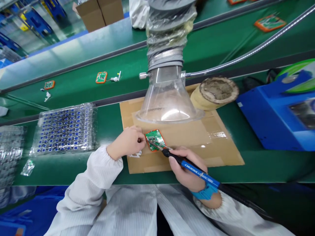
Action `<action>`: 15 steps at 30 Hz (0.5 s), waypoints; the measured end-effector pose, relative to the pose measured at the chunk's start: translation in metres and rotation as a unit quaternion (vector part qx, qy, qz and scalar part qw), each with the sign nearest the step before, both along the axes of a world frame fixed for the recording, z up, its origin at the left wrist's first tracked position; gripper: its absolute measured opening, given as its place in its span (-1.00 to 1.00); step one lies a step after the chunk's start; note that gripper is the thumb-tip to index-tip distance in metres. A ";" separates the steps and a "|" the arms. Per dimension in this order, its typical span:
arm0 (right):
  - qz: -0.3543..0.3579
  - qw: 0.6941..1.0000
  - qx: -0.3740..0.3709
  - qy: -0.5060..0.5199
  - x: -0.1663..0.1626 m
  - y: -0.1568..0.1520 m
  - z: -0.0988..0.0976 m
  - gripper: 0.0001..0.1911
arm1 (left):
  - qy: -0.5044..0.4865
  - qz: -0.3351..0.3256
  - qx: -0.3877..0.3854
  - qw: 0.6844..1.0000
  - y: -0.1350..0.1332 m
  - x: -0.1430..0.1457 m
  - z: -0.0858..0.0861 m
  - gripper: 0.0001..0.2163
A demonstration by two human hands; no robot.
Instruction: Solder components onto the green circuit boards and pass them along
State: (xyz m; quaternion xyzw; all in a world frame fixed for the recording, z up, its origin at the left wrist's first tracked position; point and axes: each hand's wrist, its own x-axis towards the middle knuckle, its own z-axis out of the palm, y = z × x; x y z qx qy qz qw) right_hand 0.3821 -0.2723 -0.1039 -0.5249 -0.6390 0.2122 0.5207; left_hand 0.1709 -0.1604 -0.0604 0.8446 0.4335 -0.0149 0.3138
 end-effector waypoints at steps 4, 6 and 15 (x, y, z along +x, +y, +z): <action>0.003 1.000 0.002 -0.005 0.000 0.001 0.001 -0.88 | 0.006 -0.004 -0.002 1.000 0.002 0.000 0.000 -0.79; 0.001 1.000 0.006 -0.006 -0.001 0.001 0.002 -0.88 | 0.011 -0.008 0.000 1.000 0.002 0.001 0.000 -0.79; -0.002 1.000 0.008 0.000 0.000 0.001 0.002 -0.90 | 0.023 -0.012 0.008 1.000 0.002 0.001 0.001 -0.79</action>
